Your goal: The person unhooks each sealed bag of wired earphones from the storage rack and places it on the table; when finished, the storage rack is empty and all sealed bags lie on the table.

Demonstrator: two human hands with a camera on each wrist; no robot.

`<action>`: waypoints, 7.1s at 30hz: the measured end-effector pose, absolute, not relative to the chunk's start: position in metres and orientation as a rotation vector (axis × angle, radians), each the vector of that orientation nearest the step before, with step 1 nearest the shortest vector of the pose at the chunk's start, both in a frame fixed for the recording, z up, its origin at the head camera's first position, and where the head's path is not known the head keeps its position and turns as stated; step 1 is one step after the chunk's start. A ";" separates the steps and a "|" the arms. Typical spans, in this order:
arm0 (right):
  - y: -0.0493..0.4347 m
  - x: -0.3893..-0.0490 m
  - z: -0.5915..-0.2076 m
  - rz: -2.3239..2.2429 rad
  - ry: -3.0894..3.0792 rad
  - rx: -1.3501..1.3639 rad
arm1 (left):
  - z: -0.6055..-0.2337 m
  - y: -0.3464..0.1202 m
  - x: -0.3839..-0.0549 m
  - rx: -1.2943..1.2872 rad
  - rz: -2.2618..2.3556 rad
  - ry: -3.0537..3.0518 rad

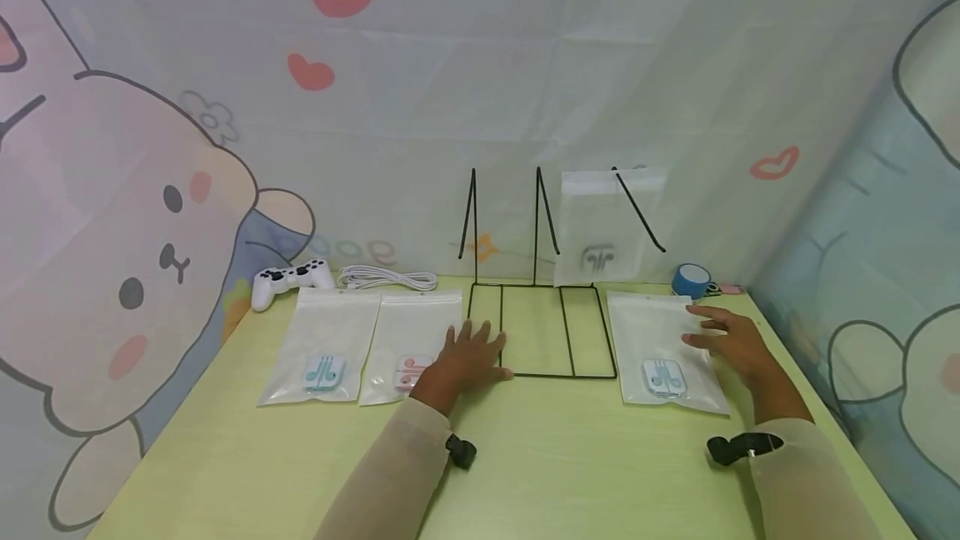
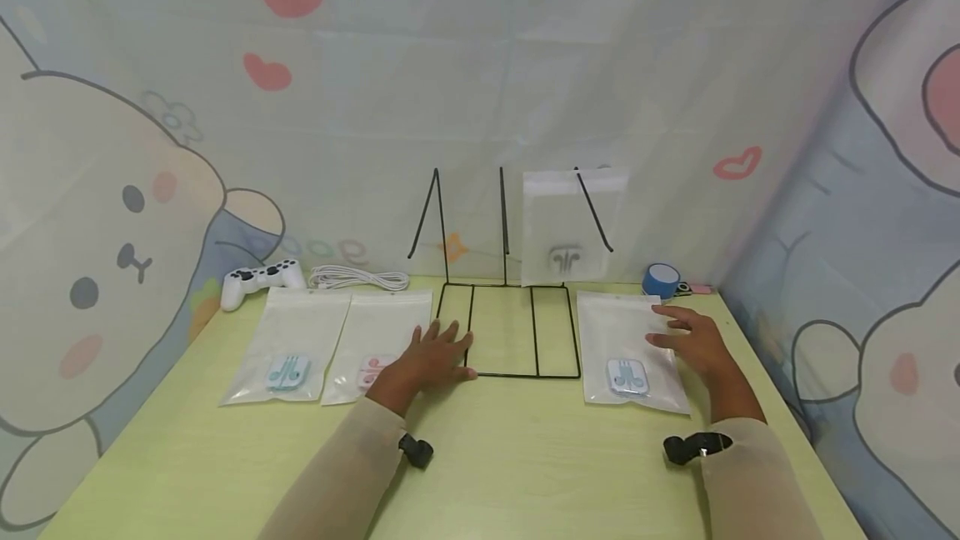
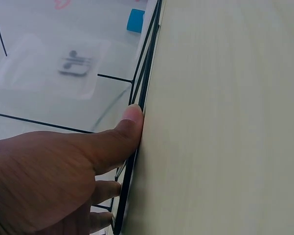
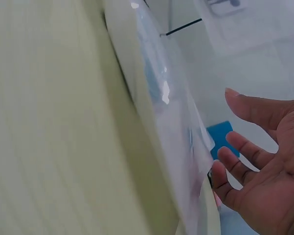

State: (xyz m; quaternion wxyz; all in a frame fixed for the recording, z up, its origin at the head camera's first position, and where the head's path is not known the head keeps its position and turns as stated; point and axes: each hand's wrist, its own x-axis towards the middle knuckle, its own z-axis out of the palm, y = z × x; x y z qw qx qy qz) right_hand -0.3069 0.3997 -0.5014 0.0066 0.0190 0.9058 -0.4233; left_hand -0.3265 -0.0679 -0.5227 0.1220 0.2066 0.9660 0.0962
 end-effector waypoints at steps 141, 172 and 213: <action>0.312 -0.300 -0.424 -2.214 2.462 -0.353 | -0.515 -0.059 -0.303 0.547 0.312 2.916; 0.347 -0.274 -0.410 -1.826 2.844 -0.518 | -0.517 -0.060 -0.303 0.558 0.331 2.923; 0.350 -0.232 -0.414 -2.000 2.769 -0.687 | -0.517 -0.060 -0.303 0.543 0.333 2.917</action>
